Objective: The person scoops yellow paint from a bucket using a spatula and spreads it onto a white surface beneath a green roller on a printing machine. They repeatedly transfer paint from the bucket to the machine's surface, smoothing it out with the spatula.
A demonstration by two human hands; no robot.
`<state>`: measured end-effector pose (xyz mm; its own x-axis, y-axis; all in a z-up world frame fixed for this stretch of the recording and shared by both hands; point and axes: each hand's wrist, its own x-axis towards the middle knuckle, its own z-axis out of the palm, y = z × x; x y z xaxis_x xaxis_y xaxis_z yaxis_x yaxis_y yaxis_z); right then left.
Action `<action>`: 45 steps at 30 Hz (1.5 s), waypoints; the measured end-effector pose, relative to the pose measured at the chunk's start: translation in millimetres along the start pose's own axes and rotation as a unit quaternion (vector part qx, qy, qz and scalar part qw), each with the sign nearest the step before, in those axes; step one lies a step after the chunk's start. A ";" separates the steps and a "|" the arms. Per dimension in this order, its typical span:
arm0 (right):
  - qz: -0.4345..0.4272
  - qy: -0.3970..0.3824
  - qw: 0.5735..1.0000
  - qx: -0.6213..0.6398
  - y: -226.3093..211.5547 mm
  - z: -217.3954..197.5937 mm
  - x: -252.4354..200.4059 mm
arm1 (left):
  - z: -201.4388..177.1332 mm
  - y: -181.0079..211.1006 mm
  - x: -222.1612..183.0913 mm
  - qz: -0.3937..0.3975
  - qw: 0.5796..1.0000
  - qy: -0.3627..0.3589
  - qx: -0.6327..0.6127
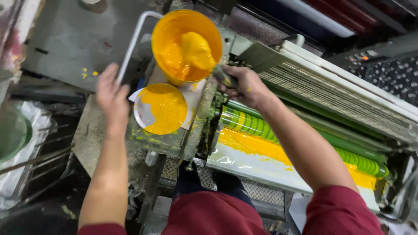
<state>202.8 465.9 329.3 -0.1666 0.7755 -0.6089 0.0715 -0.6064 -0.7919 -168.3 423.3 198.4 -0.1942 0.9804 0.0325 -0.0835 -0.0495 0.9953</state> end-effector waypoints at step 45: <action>-0.026 -0.181 0.959 -0.215 81.6 -222.0 -132.2 | -61.1 -124.8 -383.2 -0.149 0.938 0.207 0.236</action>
<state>449.0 352.8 335.1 -0.5066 0.6437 -0.5736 0.4393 -0.3797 -0.8141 -143.2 42.1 56.1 -0.6022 0.7745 -0.1938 0.2293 0.4002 0.8873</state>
